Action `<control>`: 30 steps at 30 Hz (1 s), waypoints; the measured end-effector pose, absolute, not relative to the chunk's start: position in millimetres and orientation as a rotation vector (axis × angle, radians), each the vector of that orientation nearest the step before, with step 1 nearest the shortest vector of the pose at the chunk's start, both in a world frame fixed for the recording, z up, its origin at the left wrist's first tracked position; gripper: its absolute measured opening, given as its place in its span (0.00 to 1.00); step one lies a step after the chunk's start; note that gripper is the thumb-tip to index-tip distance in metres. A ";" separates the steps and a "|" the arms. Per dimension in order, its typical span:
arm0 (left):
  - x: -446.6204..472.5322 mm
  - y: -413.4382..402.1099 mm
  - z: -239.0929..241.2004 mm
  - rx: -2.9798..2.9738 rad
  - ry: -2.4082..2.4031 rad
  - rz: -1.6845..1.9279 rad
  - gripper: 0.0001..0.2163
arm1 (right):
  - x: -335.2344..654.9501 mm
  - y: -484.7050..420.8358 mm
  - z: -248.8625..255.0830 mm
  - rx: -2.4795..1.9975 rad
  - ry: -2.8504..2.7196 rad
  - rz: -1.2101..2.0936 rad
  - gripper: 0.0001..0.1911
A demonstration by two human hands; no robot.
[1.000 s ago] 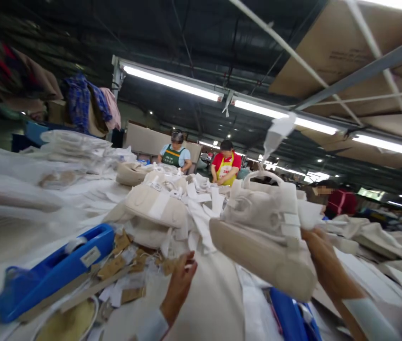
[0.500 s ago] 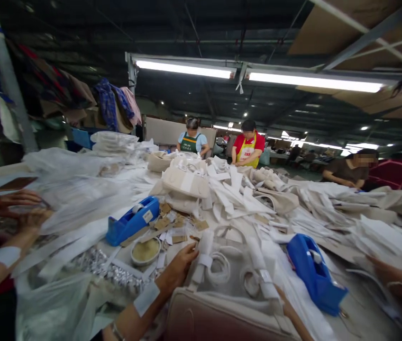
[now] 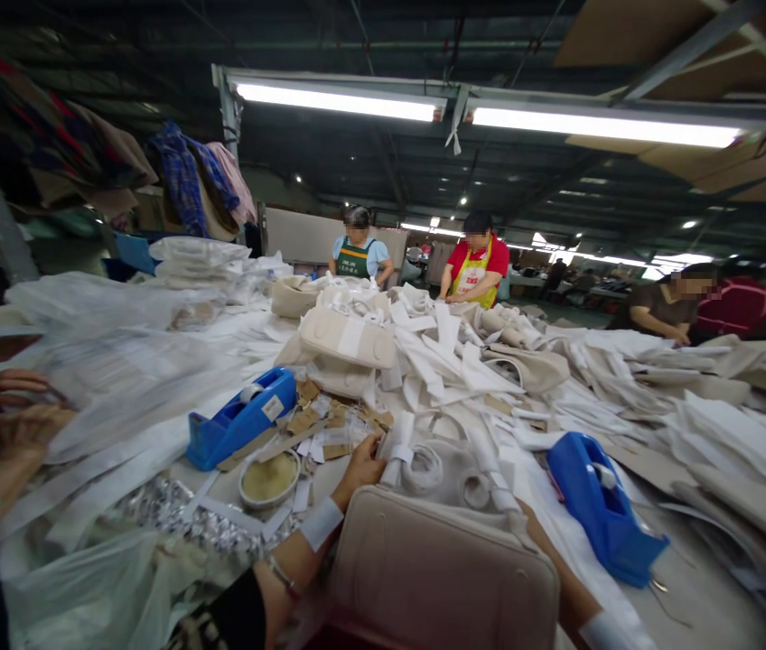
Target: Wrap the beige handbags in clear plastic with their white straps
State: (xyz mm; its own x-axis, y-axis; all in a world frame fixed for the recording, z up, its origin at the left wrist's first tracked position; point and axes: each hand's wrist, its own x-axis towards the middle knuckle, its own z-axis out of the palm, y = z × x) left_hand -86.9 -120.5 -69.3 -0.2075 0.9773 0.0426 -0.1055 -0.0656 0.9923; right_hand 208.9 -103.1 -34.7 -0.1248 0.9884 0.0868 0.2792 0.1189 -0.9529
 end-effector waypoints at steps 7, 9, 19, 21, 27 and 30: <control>-94.3 -110.4 -69.9 1.284 1.501 1.245 0.15 | 216.2 -42.3 -21.1 -1.386 -1.963 0.970 0.18; -100.2 -109.3 -62.9 1.338 1.605 1.164 0.13 | 213.7 -17.0 -12.2 -1.469 -1.981 0.808 0.23; -101.7 1.6 5.6 1.590 1.577 0.975 0.17 | 99.4 34.2 1.5 -1.784 -2.306 0.475 0.10; -93.5 15.8 10.5 1.626 1.429 0.874 0.17 | 91.0 34.0 1.9 -1.796 -2.316 0.409 0.11; -69.1 23.5 13.4 1.725 1.061 0.644 0.18 | 102.0 27.3 7.3 -1.654 -2.327 0.273 0.07; -65.0 27.8 12.0 1.768 1.059 0.566 0.16 | 106.3 21.2 9.0 -1.606 -2.312 0.220 0.09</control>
